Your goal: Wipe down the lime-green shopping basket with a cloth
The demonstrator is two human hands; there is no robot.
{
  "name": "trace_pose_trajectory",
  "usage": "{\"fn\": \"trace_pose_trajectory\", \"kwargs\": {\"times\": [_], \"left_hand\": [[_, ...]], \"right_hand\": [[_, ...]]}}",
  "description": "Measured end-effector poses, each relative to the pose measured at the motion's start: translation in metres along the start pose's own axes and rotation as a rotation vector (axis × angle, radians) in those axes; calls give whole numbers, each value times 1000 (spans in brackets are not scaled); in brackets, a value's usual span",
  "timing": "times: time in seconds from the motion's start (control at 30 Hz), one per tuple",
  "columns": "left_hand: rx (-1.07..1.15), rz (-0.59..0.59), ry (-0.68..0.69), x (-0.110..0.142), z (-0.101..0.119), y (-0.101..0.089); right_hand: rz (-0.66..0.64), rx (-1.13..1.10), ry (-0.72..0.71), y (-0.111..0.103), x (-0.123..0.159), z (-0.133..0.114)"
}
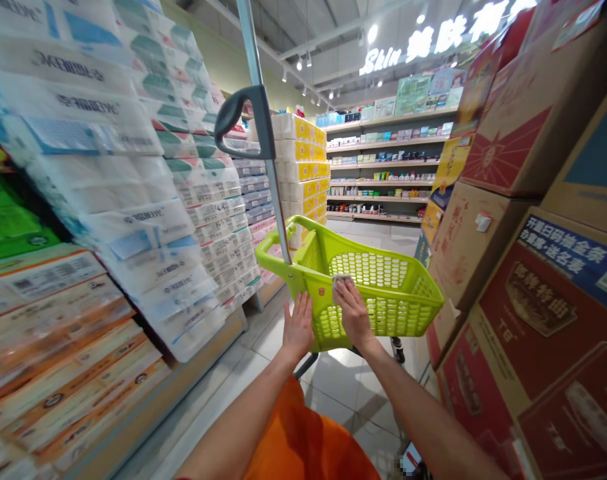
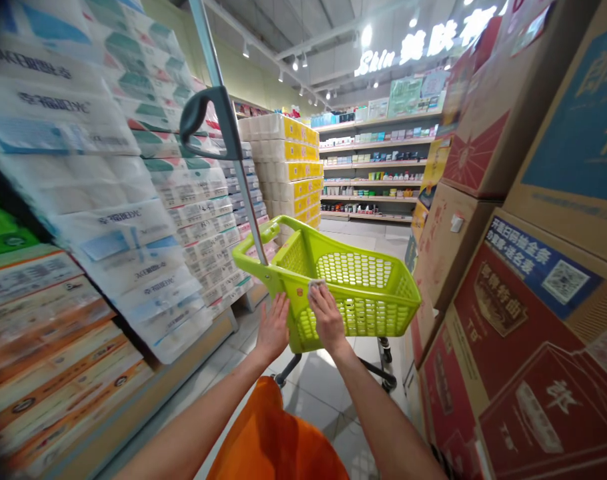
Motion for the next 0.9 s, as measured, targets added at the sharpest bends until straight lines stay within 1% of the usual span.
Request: {"fn": "trace_pose_trajectory", "kwargs": {"times": [0.03, 0.1, 0.2, 0.23, 0.3, 0.37, 0.4, 0.5, 0.57, 0.6, 0.7, 0.77, 0.83, 0.87, 0.9], "left_hand": [[0, 2, -14, 1, -4, -1], [3, 0, -27, 3, -11, -2], [21, 2, -82, 7, -26, -4], [27, 8, -117, 8, -32, -5], [31, 23, -188, 11, -44, -7], [24, 30, -225, 12, -53, -9], [19, 33, -230, 12, -55, -9], [8, 38, -220, 13, -61, -10], [1, 45, -230, 13, -66, -10], [-6, 50, -243, 13, -69, -10], [-39, 82, -272, 13, -75, -13], [-69, 112, -263, 13, -78, -15], [-85, 141, -283, 12, -85, -15], [-86, 145, -283, 11, -89, -13], [-100, 155, -288, 9, -93, -12]], "right_hand": [[12, -6, 13, 0, -3, 0], [-26, -17, 0, 5, -3, -4], [-98, -37, -75, 18, 1, -22], [-91, -46, -91, 19, -3, -29], [-34, -62, -94, 17, -18, -40], [17, -69, -83, 17, -34, -47], [21, -68, -81, 19, -38, -50], [-39, -84, -142, 30, -34, -64], [-63, -97, -186, 34, -35, -76], [-55, -99, -194, 34, -40, -81], [18, -90, -203, 29, -71, -99], [45, -81, -241, 30, -82, -111], [43, -72, -281, 39, -74, -117], [48, -77, -296, 45, -65, -117], [60, -81, -276, 49, -58, -111]]}}
Point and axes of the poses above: each hand's wrist, its own x-axis away from the middle knuckle, its own y-axis out of the palm, z = x × y, the point moved 10 cm from there along -x, towards the middle knuckle, and after that the axes turned 5 degrees about x, right-handed, at the moved point
